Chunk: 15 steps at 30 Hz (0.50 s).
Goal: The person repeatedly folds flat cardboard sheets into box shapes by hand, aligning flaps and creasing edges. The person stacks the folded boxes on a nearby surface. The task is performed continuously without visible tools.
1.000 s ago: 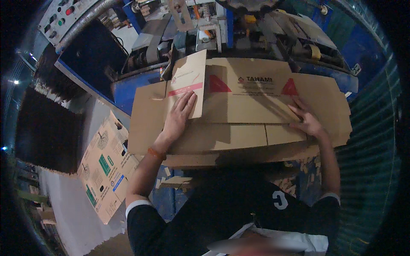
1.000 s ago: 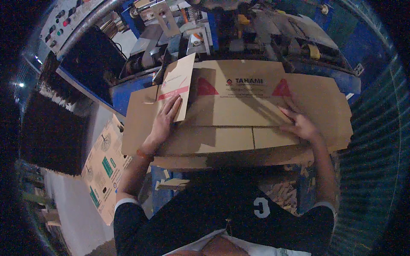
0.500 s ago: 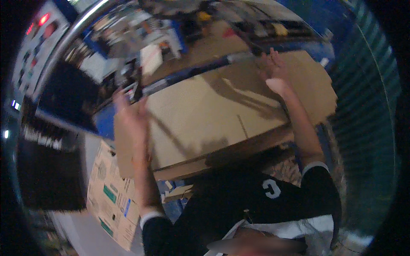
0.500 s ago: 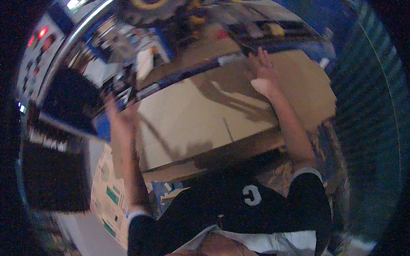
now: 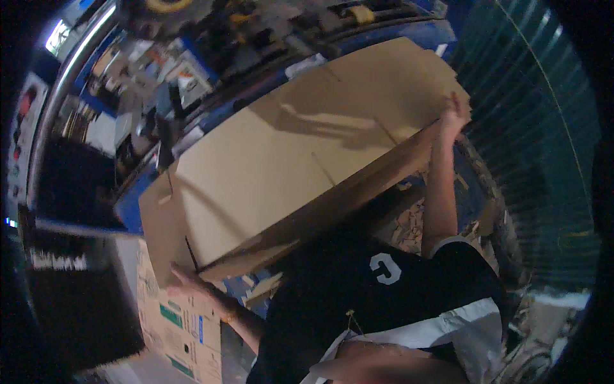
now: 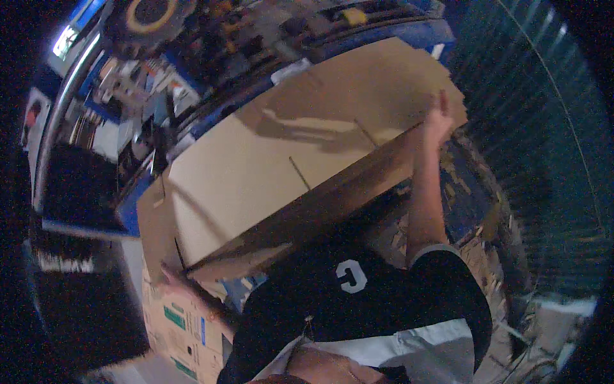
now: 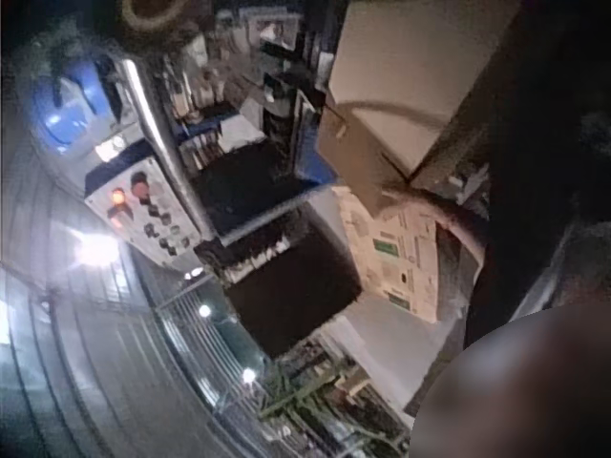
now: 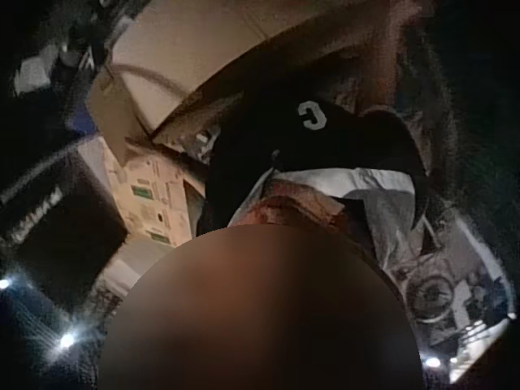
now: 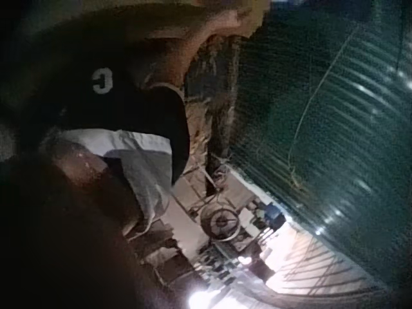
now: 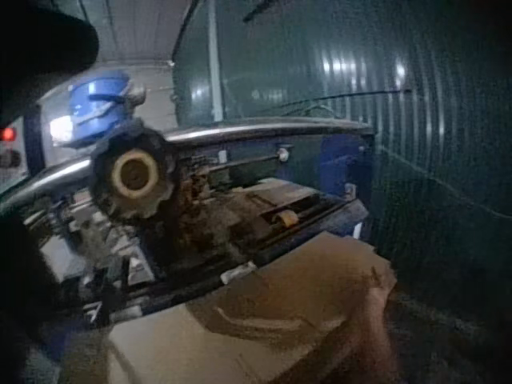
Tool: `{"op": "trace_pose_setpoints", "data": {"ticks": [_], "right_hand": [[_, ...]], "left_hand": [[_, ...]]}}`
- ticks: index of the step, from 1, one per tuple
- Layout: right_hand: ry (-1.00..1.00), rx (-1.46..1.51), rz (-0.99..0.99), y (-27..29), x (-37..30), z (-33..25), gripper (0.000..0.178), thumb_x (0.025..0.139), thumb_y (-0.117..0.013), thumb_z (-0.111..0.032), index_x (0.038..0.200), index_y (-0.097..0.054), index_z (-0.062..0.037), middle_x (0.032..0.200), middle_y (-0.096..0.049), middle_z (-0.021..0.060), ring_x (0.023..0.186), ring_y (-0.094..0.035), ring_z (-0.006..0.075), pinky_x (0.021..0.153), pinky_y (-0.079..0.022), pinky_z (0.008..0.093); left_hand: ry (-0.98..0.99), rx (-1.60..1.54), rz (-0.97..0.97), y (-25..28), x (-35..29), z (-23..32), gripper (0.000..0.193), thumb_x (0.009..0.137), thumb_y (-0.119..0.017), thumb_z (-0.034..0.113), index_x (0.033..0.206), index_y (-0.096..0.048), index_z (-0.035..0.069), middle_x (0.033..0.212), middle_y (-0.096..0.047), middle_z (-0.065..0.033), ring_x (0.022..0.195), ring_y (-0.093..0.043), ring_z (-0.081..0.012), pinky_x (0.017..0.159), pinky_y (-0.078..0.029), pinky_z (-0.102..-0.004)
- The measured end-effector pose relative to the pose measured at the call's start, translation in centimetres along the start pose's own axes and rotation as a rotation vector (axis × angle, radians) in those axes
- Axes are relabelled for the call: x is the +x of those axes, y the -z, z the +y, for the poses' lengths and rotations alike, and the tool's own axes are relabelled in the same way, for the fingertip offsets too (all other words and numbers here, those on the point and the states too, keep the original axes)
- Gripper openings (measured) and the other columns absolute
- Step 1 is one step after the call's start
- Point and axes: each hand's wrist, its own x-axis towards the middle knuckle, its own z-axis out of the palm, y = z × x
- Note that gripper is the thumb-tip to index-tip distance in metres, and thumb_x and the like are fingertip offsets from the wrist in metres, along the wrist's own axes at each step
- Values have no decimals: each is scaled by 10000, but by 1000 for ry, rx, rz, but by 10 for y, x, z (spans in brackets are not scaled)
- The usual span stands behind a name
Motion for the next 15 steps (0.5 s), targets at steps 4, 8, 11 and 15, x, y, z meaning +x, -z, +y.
{"op": "trace_pose_setpoints", "data": {"ticks": [4,8,11,15], "right_hand": [[52,416,0,-8,15,-1,314,868,-547,-8,1180,-557,21,1147,-588,105,1014,-572,210,905,-457,339],[60,897,14,-28,35,-5,427,860,-494,51,1274,-387,30,1183,-544,128,1067,-532,232,936,-435,387],[87,717,33,-34,50,-6,487,843,-539,48,1270,-306,45,1127,-546,146,1035,-527,231,900,-453,403],[19,417,43,-21,83,6,402,837,-590,11,1166,-369,82,1065,-547,160,961,-541,229,822,-482,388]], "left_hand": [[-24,6,58,17,5,11,598,885,-634,261,1285,-387,-109,1175,-547,-251,992,-590,-272,867,-475,-375],[39,-768,-39,9,1,33,453,897,-603,156,1232,-444,-103,1143,-573,-196,1021,-585,-248,918,-452,-338],[490,-1155,-392,8,0,50,379,885,-590,84,1204,-472,-82,1120,-577,-177,1015,-586,-234,915,-454,-316],[40,-443,-331,21,-12,58,354,868,-610,83,1164,-513,-85,1105,-591,-162,996,-580,-197,889,-462,-306]]}}
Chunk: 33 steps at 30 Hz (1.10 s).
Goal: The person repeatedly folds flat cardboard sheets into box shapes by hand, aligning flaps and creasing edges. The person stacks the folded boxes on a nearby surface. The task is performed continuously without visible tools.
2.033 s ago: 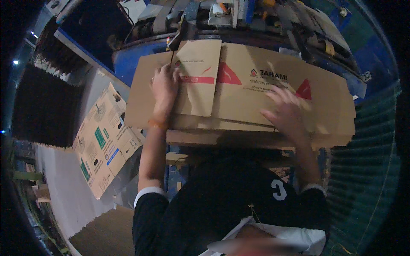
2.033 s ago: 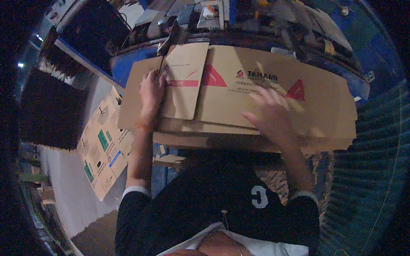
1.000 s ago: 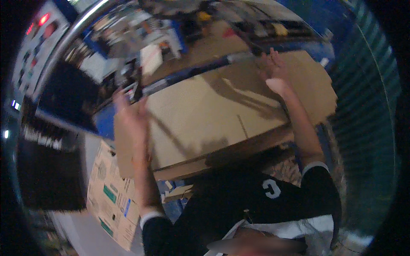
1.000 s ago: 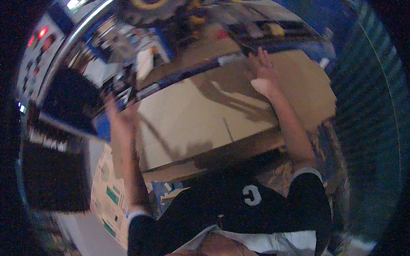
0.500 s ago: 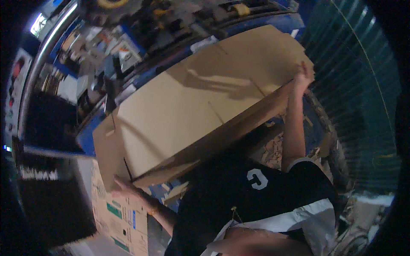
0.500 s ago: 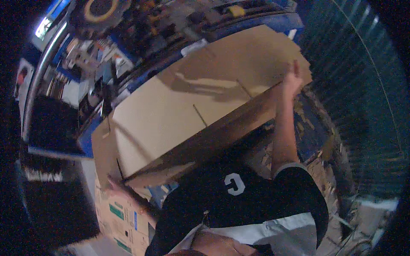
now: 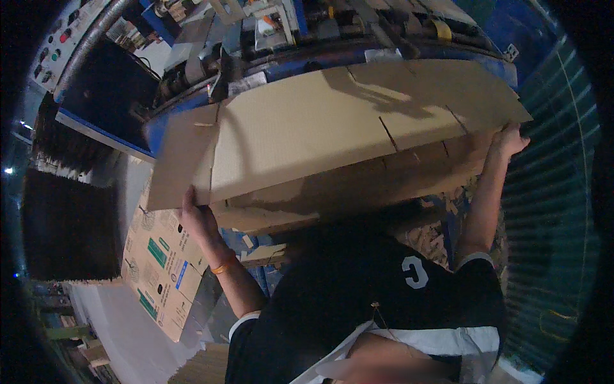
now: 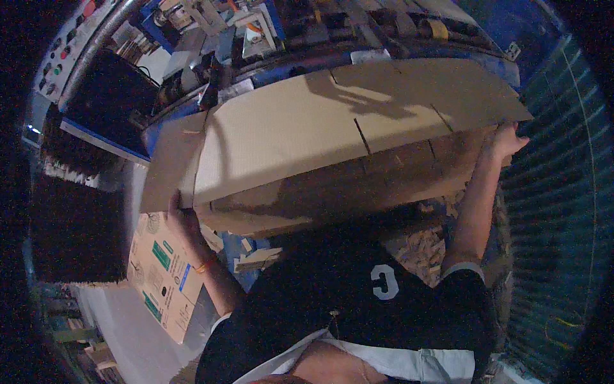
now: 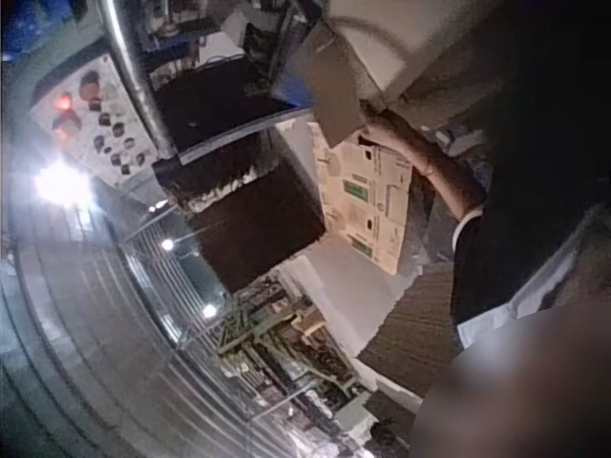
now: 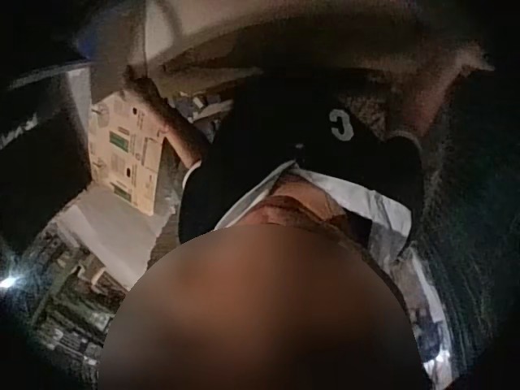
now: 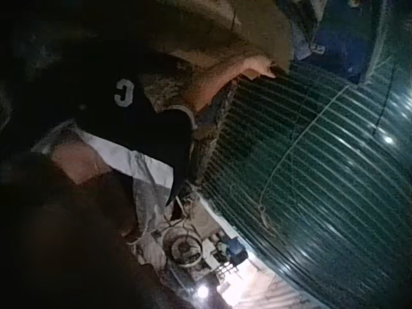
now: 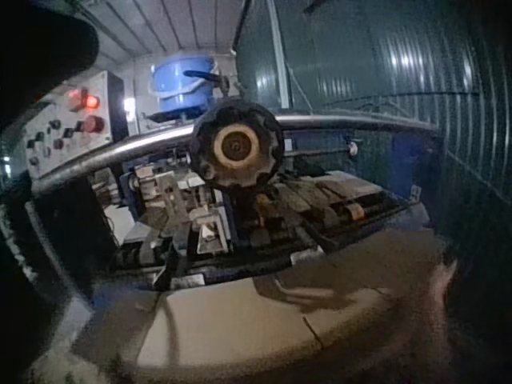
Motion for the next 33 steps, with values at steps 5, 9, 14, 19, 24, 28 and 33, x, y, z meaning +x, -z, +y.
{"op": "trace_pose_setpoints", "data": {"ticks": [5,9,14,19,24,28,33], "right_hand": [[-354,257,-407,9,43,-7,265,851,-567,15,1101,-499,71,1104,-568,141,898,-585,228,772,-488,313],[-226,41,-397,-19,1,-74,384,861,-560,8,1241,-508,14,1118,-590,100,939,-586,220,806,-474,292],[253,-178,-557,14,-151,-174,437,901,-539,-36,1329,-463,15,1235,-569,109,1079,-542,191,924,-437,328],[1025,-386,-1608,45,-244,-148,283,858,-586,-177,1132,-655,-177,1220,-596,85,1111,-568,276,932,-444,407],[1138,-454,-1762,40,-249,-115,296,815,-618,-255,1102,-656,-189,1259,-578,52,1139,-544,241,948,-428,413],[1134,-453,-1833,42,-245,-118,385,804,-636,-405,1122,-636,-189,1295,-549,55,1177,-506,243,983,-389,432],[969,-479,-1882,17,-245,-128,486,797,-651,-471,1151,-616,-141,1281,-551,93,1184,-508,265,980,-389,437]], "left_hand": [[35,-194,-8,0,-11,4,315,857,-627,105,1107,-566,-77,1106,-605,-140,974,-578,-186,864,-465,-317],[28,-132,-70,2,-8,13,295,868,-614,106,1098,-570,-75,1114,-607,-128,961,-584,-179,860,-464,-329],[-226,176,-159,10,-34,19,345,890,-579,91,1192,-525,-66,1181,-592,-151,1052,-564,-220,910,-448,-340],[-852,482,-608,-12,-65,19,492,888,-458,-1,1379,-429,26,1420,-424,-189,1329,-382,-356,1101,-289,-445],[-928,853,-942,-37,-82,26,539,851,-457,46,1387,-429,105,1486,-350,-109,1382,-314,-296,1113,-253,-483],[-931,944,-979,-39,-85,32,536,836,-478,41,1368,-444,99,1479,-361,-105,1376,-331,-279,1094,-283,-479],[-950,828,-907,-38,-84,29,537,828,-494,31,1360,-449,90,1454,-394,-112,1364,-350,-282,1083,-298,-471]]}}
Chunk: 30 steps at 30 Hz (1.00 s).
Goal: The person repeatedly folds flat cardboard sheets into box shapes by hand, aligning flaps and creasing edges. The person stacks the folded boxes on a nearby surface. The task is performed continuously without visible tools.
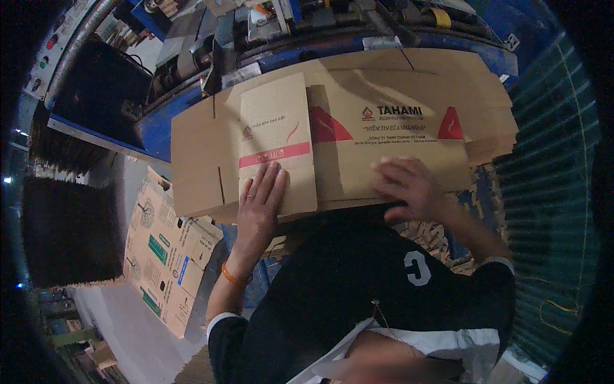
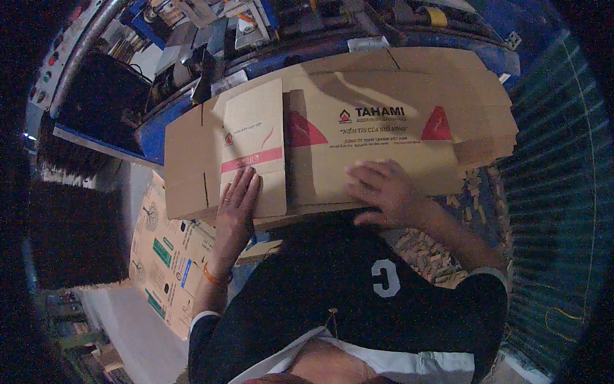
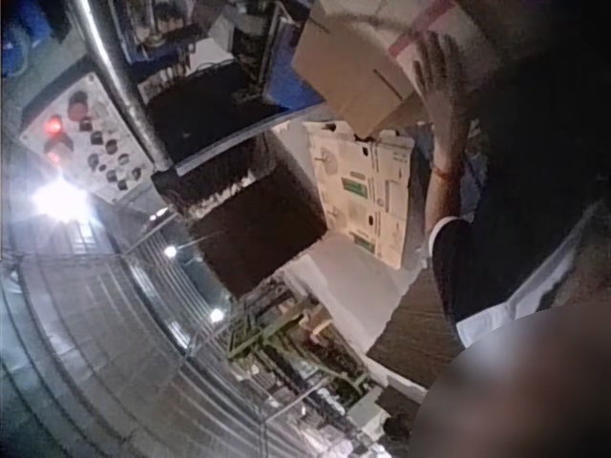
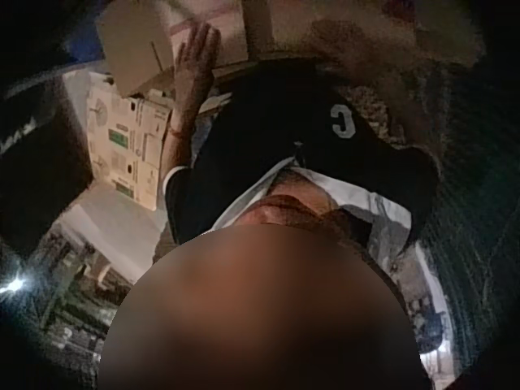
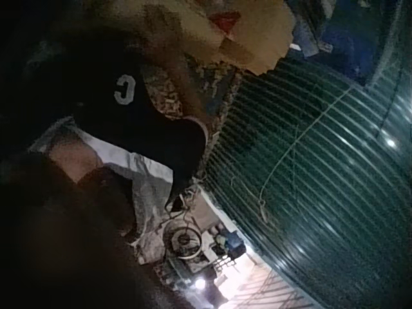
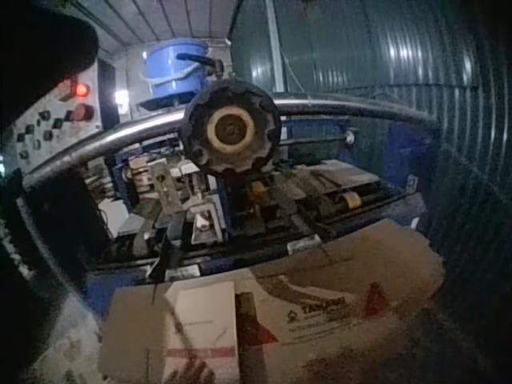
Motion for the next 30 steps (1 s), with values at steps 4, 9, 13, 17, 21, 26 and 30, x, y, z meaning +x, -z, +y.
{"op": "trace_pose_setpoints", "data": {"ticks": [4,9,13,17,21,26,30], "right_hand": [[-612,191,-31,13,68,55,495,851,-604,-376,1242,-563,-76,1263,-560,184,1197,-505,337,1011,-382,395],[-689,269,138,-27,137,130,545,809,-659,-439,1220,-591,-87,1205,-590,174,1086,-572,335,924,-456,403],[-431,58,268,-69,130,134,443,775,-715,-356,1128,-650,-96,1104,-617,148,1001,-609,304,886,-479,366],[-392,137,346,-76,119,135,352,751,-737,-279,1049,-686,-97,1061,-620,106,952,-611,287,859,-491,353],[-337,174,330,-65,124,136,357,752,-735,-262,1059,-682,-87,1025,-619,75,913,-611,276,819,-496,359],[-196,-98,453,-59,137,89,342,782,-701,-278,1030,-657,-47,1006,-629,94,873,-623,241,742,-496,339],[-411,473,156,-58,157,30,402,830,-667,-321,1058,-586,0,951,-649,159,716,-650,248,629,-495,359]], "left_hand": [[-30,-13,34,-3,1,-4,544,822,-492,11,1360,-448,85,1444,-404,-120,1362,-351,-296,1080,-303,-480],[-45,-18,23,-4,2,-3,534,827,-490,19,1357,-447,72,1444,-401,-129,1361,-344,-319,1080,-302,-506],[-3,5,-14,-2,1,1,527,830,-492,32,1354,-444,58,1452,-388,-128,1357,-349,-321,1071,-313,-522],[21,34,-87,-2,2,3,523,832,-488,31,1353,-442,50,1460,-375,-133,1351,-357,-330,1066,-319,-529],[12,48,-119,1,7,4,537,826,-490,27,1359,-429,39,1462,-366,-144,1348,-355,-346,1071,-314,-522],[-2,-55,-214,19,11,-2,618,779,-561,10,1378,-421,63,1483,-335,-139,1371,-316,-341,1101,-280,-502],[-37,-395,-324,37,13,-25,627,753,-641,28,1347,-442,19,1442,-373,-186,1331,-364,-370,1076,-326,-454]]}}
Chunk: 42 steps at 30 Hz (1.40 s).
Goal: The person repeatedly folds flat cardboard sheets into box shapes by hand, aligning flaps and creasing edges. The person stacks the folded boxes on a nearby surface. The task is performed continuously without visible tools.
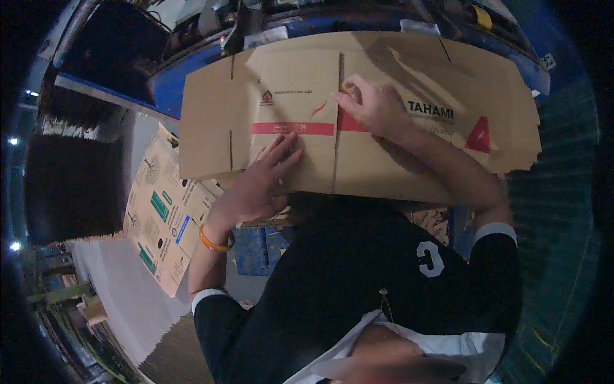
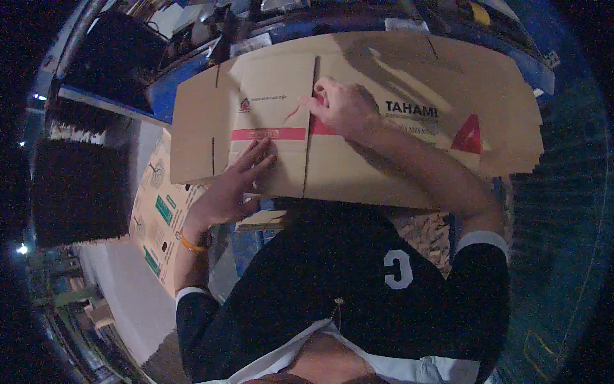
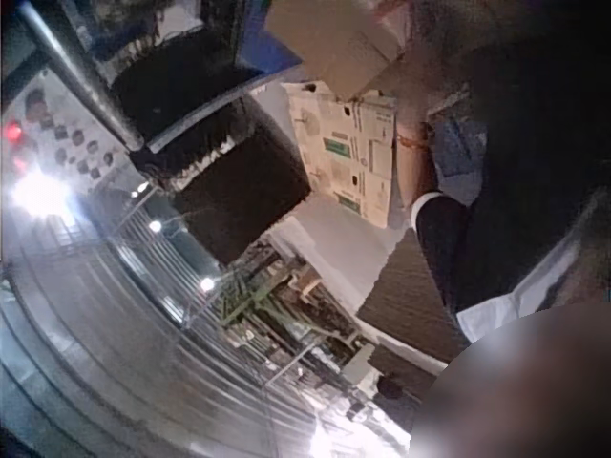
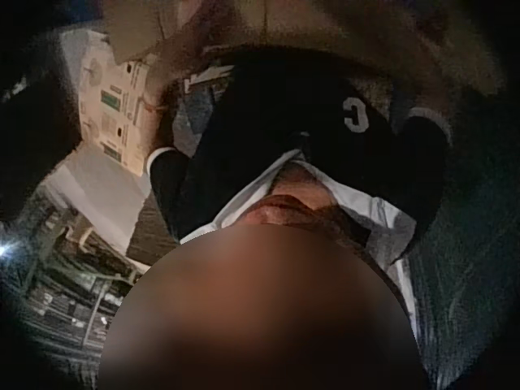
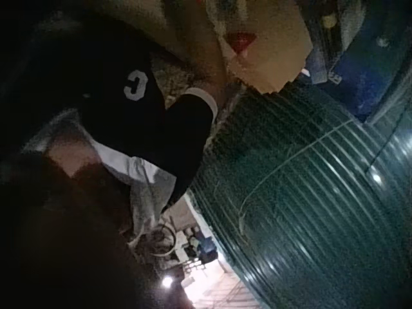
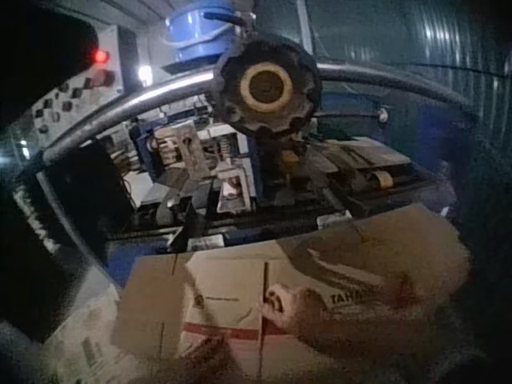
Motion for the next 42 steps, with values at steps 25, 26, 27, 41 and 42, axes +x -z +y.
{"op": "trace_pose_setpoints", "data": {"ticks": [25,26,27,41,42], "right_hand": [[-345,750,-194,-23,8,-34,612,892,-583,-70,1421,-291,27,747,-583,53,529,-599,101,460,-507,232],[-375,762,-213,-22,12,-33,649,892,-597,-89,1429,-259,51,763,-579,58,529,-597,102,453,-508,228],[-366,708,-261,-21,15,-33,652,896,-597,-105,1432,-257,43,768,-585,60,514,-591,99,434,-494,227],[258,-621,-461,88,-149,-33,760,710,-723,-362,1369,-420,-136,1405,-380,205,1320,-337,391,1030,-329,556],[231,-676,-470,87,-158,-25,733,716,-711,-347,1362,-430,-145,1410,-378,208,1325,-332,405,1036,-317,572]], "left_hand": [[624,-273,822,1,66,-90,343,922,-574,334,901,-721,26,722,-671,-166,634,-641,-197,628,-491,-357],[616,-260,823,0,69,-89,330,922,-572,319,895,-722,27,742,-675,-177,649,-656,-227,639,-493,-369],[609,-167,829,-2,72,-87,329,922,-562,314,884,-718,28,758,-673,-184,680,-657,-268,655,-495,-387],[747,345,657,11,77,-113,380,930,-491,344,842,-688,31,800,-646,-230,806,-628,-416,741,-488,-494],[756,314,643,15,79,-107,384,932,-488,343,843,-695,32,790,-645,-232,796,-627,-418,738,-488,-495]]}}
